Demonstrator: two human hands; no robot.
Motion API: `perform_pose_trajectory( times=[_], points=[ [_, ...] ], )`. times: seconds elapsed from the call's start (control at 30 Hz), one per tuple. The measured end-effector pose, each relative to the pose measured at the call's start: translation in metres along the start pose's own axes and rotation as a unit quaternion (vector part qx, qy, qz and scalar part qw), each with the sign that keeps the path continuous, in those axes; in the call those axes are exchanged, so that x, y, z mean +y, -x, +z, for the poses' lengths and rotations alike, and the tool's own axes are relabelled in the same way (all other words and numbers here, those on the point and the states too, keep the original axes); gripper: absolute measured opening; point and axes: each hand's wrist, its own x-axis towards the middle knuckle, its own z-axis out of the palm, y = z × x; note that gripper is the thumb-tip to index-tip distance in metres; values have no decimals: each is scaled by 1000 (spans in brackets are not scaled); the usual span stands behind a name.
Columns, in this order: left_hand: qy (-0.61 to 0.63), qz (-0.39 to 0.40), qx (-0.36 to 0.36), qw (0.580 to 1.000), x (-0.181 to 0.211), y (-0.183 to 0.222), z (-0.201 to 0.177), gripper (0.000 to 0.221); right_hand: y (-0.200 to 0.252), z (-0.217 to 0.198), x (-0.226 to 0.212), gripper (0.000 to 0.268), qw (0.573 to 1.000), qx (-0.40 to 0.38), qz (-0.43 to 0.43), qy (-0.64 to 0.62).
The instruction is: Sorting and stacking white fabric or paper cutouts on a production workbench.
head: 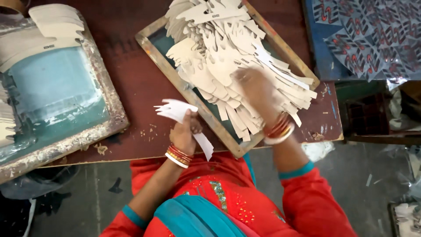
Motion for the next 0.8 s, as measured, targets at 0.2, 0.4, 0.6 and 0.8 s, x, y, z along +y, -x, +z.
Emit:
perform_pose_trajectory(
  times=[0.2,0.4,0.6,0.8],
  points=[
    [-93,36,34,994,3,6,11,33,43,17,-65,19,966,-138,-177,-126],
    [-5,10,20,1000,27,25,6,34,-1,-3,-4,19,998,34,61,-1],
    [-2,-24,24,999,26,27,12,36,-17,-12,11,18,978,23,113,-172],
    [7,-30,55,998,20,26,14,32,-27,5,-1,28,954,-53,103,-277]
  ],
)
